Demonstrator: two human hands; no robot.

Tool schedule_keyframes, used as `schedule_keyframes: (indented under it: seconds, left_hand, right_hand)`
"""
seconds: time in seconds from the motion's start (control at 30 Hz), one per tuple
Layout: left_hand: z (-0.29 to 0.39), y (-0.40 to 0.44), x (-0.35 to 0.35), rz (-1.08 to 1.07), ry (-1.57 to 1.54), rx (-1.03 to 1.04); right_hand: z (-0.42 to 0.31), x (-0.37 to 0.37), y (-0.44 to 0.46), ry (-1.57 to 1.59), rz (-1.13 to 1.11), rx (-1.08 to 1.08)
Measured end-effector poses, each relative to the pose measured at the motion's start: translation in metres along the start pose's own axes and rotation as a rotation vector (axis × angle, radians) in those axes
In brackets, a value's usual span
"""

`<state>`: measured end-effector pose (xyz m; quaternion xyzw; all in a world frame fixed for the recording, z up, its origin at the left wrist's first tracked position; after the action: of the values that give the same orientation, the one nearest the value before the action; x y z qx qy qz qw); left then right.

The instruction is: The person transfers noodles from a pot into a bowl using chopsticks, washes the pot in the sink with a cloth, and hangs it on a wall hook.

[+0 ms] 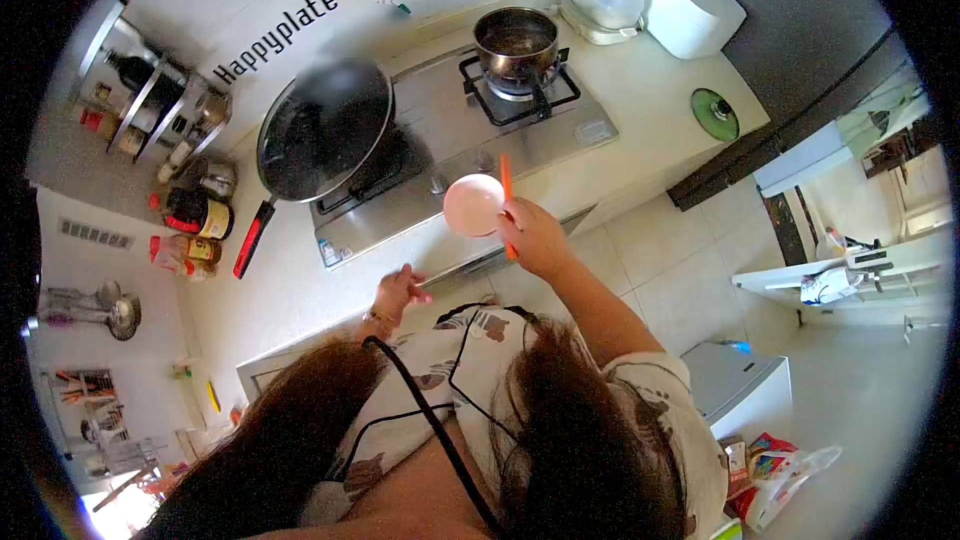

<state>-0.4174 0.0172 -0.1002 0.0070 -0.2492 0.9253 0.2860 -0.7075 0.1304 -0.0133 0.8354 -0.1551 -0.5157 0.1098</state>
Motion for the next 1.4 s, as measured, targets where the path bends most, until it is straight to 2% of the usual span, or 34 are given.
schedule_keyframes:
  seconds: [0.03, 0.17, 0.23, 0.3, 0.37, 0.47, 0.57, 0.67, 0.77, 0.9, 1.0, 1.03, 1.1, 1.17, 1.23, 1.33, 1.4]
  left_hand:
    - [0.010, 0.012, 0.010, -0.048, -0.043, 0.042]
    - [0.070, 0.023, 0.066, -0.025, -0.216, -0.037]
    - [0.078, 0.028, 0.083, -0.093, -0.250, -0.150]
    - [0.073, 0.035, 0.099, -0.079, -0.309, -0.111]
    - [0.064, 0.039, 0.117, 0.011, -0.353, -0.066]
    - [0.064, 0.037, 0.145, 0.168, -0.443, -0.003]
    - [0.065, 0.033, 0.186, 0.294, -0.450, 0.068]
    - [0.075, 0.037, 0.227, 0.369, -0.485, 0.075]
    - [0.077, 0.050, 0.259, 0.361, -0.550, 0.077]
    - [0.086, 0.069, 0.289, 0.319, -0.498, 0.007]
    - [0.083, 0.084, 0.295, 0.263, -0.448, -0.024]
    - [0.081, 0.091, 0.295, 0.236, -0.433, -0.030]
    - [0.078, 0.100, 0.298, 0.189, -0.442, 0.001]
    - [0.076, 0.105, 0.296, 0.123, -0.416, 0.017]
    - [0.075, 0.107, 0.295, 0.094, -0.445, 0.023]
    - [0.060, 0.115, 0.294, 0.092, -0.387, 0.050]
    - [0.059, 0.118, 0.289, 0.040, -0.281, 0.067]
  right_hand:
    - [0.005, -0.009, -0.006, 0.035, 0.078, 0.063]
    - [0.043, -0.070, -0.027, 0.184, 0.345, 0.250]
    - [0.079, -0.117, -0.022, -0.139, 0.346, 0.358]
    - [0.133, -0.156, -0.008, -0.354, 0.284, 0.480]
    - [0.173, -0.187, 0.017, -0.196, 0.431, 0.667]
    - [0.228, -0.219, 0.067, 0.401, 0.609, 0.685]
    - [0.240, -0.236, 0.124, 0.949, 0.553, 0.643]
    - [0.238, -0.236, 0.175, 1.361, 0.404, 0.609]
    - [0.267, -0.209, 0.218, 1.373, 0.242, 0.464]
    - [0.260, -0.174, 0.267, 1.204, -0.076, 0.505]
    - [0.260, -0.134, 0.301, 0.756, -0.115, 0.284]
    - [0.257, -0.125, 0.308, 0.470, -0.017, 0.210]
    - [0.239, -0.117, 0.316, 0.284, 0.097, 0.079]
    - [0.235, -0.097, 0.321, 0.289, 0.109, 0.021]
    - [0.219, -0.099, 0.315, 0.305, 0.015, -0.041]
    - [0.222, -0.111, 0.317, 0.395, -0.313, 0.064]
    - [0.237, -0.124, 0.326, 0.389, -0.275, 0.152]
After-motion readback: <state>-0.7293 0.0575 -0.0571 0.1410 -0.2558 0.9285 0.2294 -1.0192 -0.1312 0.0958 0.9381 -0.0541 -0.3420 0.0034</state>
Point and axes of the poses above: each hand's wrist, its own y-axis towards the middle knuckle, its own x-axis out of the palm, z = x × y, the point moved 1 cm from there along y, towards the middle knuckle, and after that the axes turned 13 degrees about x, right-handed, at the moved point
